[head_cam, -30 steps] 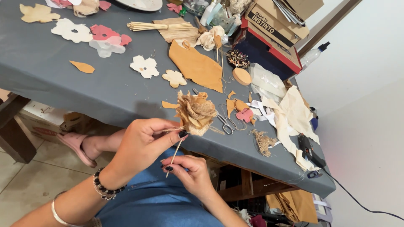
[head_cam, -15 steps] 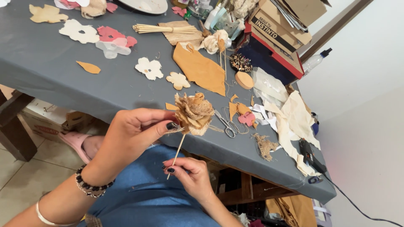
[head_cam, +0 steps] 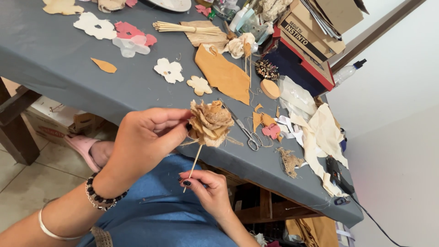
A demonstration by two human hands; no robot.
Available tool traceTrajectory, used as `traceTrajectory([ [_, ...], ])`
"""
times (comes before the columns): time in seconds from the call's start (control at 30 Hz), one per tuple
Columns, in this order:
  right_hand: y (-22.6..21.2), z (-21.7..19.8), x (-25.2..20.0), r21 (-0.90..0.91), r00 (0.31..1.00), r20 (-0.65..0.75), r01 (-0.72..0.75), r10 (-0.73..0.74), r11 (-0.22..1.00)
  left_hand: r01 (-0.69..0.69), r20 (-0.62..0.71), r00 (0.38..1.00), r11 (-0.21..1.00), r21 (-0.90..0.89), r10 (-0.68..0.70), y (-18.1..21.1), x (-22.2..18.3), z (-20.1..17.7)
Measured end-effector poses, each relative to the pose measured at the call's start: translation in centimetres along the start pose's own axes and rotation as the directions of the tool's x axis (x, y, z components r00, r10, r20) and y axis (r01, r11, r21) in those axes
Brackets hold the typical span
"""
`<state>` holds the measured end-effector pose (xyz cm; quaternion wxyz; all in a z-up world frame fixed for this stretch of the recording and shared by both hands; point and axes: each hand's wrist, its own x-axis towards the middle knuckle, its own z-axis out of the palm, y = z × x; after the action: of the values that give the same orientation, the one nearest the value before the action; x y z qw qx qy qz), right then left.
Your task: Assembling decorative fabric flowers using a glue gun and scissors to attach and trim petals
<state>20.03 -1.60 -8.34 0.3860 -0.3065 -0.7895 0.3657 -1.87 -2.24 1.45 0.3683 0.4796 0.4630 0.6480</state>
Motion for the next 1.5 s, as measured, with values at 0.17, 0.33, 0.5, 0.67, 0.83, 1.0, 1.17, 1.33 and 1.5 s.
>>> traceTrajectory([
  [0.17,0.3,-0.1,-0.2,0.05,1.0,0.006,-0.02,0.02,0.999,-0.017,0.033,0.999,0.997,-0.081,0.02,-0.2,0.1,-0.5],
  [0.33,1.2,-0.3,-0.6,0.155,0.993,-0.001,-0.12,0.122,0.981,-0.139,0.037,0.988,0.974,-0.181,0.148,0.4,-0.6,-3.0],
  [0.5,2.6,0.0,-0.6,0.324,0.931,0.063,-0.36,0.36,0.875,-0.156,-0.065,0.982,0.958,0.242,0.176,-2.0,-1.5,-4.9],
  [0.67,2.8,0.2,0.2,0.314,0.929,0.034,-0.361,0.37,0.878,-0.012,-0.023,1.0,0.955,0.295,0.02,-5.5,-2.0,-3.3],
  [0.83,3.5,-0.1,0.9,0.346,0.88,0.007,-0.447,0.474,0.825,-0.08,0.066,0.996,0.94,0.333,0.061,-7.8,-1.2,-2.0],
  [1.0,2.6,-1.2,0.8,0.404,0.823,0.093,-0.545,0.56,0.735,-0.032,0.125,0.992,0.887,0.461,-0.03,-8.5,-0.3,-1.3],
  [1.17,-0.1,-2.8,1.5,0.372,0.808,0.087,-0.569,0.583,0.733,-0.161,0.167,0.982,0.842,0.514,0.086,-9.3,0.9,-0.5],
  [1.33,-0.6,-2.7,1.8,0.313,0.816,0.057,-0.561,0.575,0.766,-0.118,0.33,0.938,0.79,0.601,-0.111,-7.3,3.6,0.3],
  [1.5,0.6,-3.3,2.1,0.253,0.846,0.143,-0.532,0.513,0.808,0.028,0.297,0.865,0.63,0.776,-0.404,-5.0,5.3,0.6],
])
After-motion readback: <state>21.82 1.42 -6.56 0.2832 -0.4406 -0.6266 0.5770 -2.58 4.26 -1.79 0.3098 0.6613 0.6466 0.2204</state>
